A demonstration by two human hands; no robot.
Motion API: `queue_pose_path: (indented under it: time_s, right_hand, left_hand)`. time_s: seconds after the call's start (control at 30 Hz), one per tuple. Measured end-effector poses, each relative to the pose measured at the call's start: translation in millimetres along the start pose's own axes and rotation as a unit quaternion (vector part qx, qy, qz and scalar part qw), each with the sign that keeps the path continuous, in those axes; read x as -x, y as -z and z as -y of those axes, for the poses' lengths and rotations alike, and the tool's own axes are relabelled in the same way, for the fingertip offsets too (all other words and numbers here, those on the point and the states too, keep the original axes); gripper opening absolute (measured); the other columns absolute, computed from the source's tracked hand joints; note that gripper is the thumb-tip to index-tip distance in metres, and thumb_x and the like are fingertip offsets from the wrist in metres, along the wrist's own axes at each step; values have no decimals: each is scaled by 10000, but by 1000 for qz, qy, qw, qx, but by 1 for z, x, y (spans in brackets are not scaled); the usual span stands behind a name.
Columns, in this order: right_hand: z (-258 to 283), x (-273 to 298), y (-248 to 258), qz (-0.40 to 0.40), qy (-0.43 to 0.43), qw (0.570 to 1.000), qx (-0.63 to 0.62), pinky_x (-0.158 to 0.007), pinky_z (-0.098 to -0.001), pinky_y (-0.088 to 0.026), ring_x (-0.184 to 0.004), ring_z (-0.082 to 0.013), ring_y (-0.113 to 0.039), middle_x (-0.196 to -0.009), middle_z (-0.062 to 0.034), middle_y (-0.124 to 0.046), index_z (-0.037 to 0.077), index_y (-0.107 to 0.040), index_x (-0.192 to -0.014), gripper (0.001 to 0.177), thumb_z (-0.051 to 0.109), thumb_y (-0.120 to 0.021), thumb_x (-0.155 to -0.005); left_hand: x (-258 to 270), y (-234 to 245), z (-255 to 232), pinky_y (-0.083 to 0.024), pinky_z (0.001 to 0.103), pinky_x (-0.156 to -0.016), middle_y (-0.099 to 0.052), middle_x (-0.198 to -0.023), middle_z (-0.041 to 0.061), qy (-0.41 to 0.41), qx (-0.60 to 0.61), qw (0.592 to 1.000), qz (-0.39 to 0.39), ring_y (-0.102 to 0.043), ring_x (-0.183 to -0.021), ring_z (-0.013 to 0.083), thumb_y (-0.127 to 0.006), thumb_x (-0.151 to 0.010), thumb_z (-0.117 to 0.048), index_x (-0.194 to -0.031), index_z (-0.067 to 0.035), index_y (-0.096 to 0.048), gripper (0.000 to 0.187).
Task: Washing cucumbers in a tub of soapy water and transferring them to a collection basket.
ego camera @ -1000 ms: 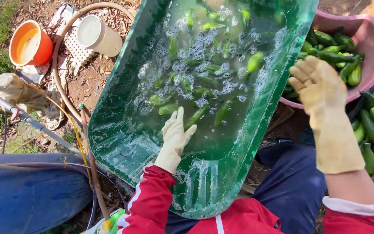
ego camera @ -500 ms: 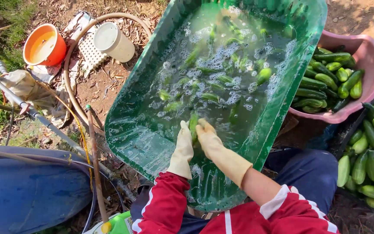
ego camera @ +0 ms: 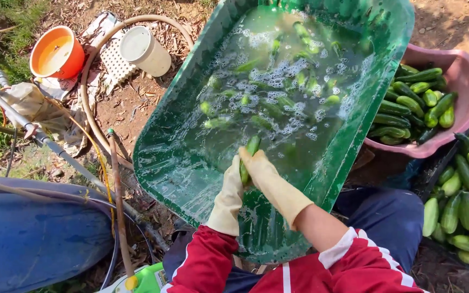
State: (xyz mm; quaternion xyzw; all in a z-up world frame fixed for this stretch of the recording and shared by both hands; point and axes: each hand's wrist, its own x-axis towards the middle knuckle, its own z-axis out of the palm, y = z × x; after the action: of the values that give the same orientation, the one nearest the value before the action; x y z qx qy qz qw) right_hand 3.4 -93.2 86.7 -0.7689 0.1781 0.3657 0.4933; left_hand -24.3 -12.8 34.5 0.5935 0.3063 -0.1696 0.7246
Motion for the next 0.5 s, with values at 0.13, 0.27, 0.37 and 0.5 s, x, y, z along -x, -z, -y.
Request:
queue_pose_path:
  time_s: [0.13, 0.27, 0.37, 0.5]
  right_hand:
    - [5, -20, 24, 20, 86, 968, -237, -869, -450, -624, -1009, -309, -731, -1153, -230, -722, 3, -532, -1251, 650, 600, -442, -1011]
    - [-19, -78, 35, -39, 103, 959, -261, -858, -429, -609, -990, -300, -713, -1150, -234, -691, -32, -528, -1231, 628, 560, -429, -1049]
    - [-48, -125, 29, -147, 70, 972, -169, -976, -401, -529, -1145, -267, -612, -1283, -161, -602, 72, -487, -1308, 570, 571, -437, -1037]
    - [-111, -191, 50, -247, 25, 966, -68, -1094, -372, -449, -1299, -233, -511, -1415, -88, -513, 177, -446, -1385, 542, 582, -445, -1024]
  left_hand:
    - [28, -6, -15, -287, 260, -345, -615, -540, 149, 31, 71, 997, 14, -441, -353, 174, -359, -1064, -549, -928, -46, -653, 598]
    - [34, -6, -29, -666, 380, -546, -632, -1081, 203, 17, -33, 997, -69, -724, -701, 365, -582, -929, -693, -1331, -185, -528, 651]
    - [12, 0, 8, -594, 262, -348, -680, -679, 165, -1, -119, 989, -91, -696, -474, 273, -812, -850, -517, -1370, -330, -580, 599]
    - [-3, 20, 6, -627, 238, -513, -733, -882, 182, 53, 16, 995, -78, -712, -638, 226, -688, -922, -573, -1205, -126, -622, 533]
